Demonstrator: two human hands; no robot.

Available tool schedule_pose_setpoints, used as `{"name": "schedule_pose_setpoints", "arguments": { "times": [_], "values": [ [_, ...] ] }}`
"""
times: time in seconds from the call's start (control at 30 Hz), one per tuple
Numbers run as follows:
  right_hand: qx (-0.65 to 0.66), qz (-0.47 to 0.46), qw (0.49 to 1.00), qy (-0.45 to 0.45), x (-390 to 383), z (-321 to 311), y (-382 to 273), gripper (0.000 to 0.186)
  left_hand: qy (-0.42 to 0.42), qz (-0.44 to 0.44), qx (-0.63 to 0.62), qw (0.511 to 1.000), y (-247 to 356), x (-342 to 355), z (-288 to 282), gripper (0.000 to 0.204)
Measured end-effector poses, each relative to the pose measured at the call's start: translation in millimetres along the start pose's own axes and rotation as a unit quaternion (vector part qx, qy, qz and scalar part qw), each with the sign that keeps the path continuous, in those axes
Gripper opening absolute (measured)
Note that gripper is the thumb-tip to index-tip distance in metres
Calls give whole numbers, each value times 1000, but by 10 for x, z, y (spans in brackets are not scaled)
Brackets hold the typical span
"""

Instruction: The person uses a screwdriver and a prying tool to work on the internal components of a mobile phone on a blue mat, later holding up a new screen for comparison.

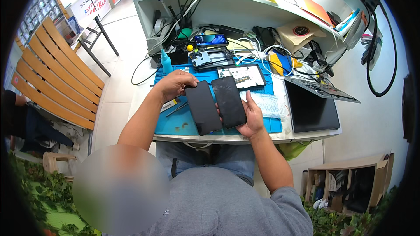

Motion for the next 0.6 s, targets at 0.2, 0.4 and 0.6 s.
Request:
{"name": "schedule_pose_setpoints", "arguments": {
  "times": [0.2,0.4,0.6],
  "values": [
    [4,3,1000,0,-5,30,3,88,-1,5,-3,1000,-36,15,-18,15],
    [2,4,1000,4,-8,15,4,88,5,9,-5,1000,-61,39,-17,19],
    [5,0,1000,4,-2,19,-5,87,-21,6,-11,1000,3,-6,1,21]
  ]
}}
Point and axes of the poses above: each hand's wrist, its own x-axis towards the middle knuckle, its own z-axis out of the palm, y = z × x, the point moved 9 cm from there along x, towards the middle knuckle, and after that the axes turned 5 degrees about z, right-handed, at the moved point
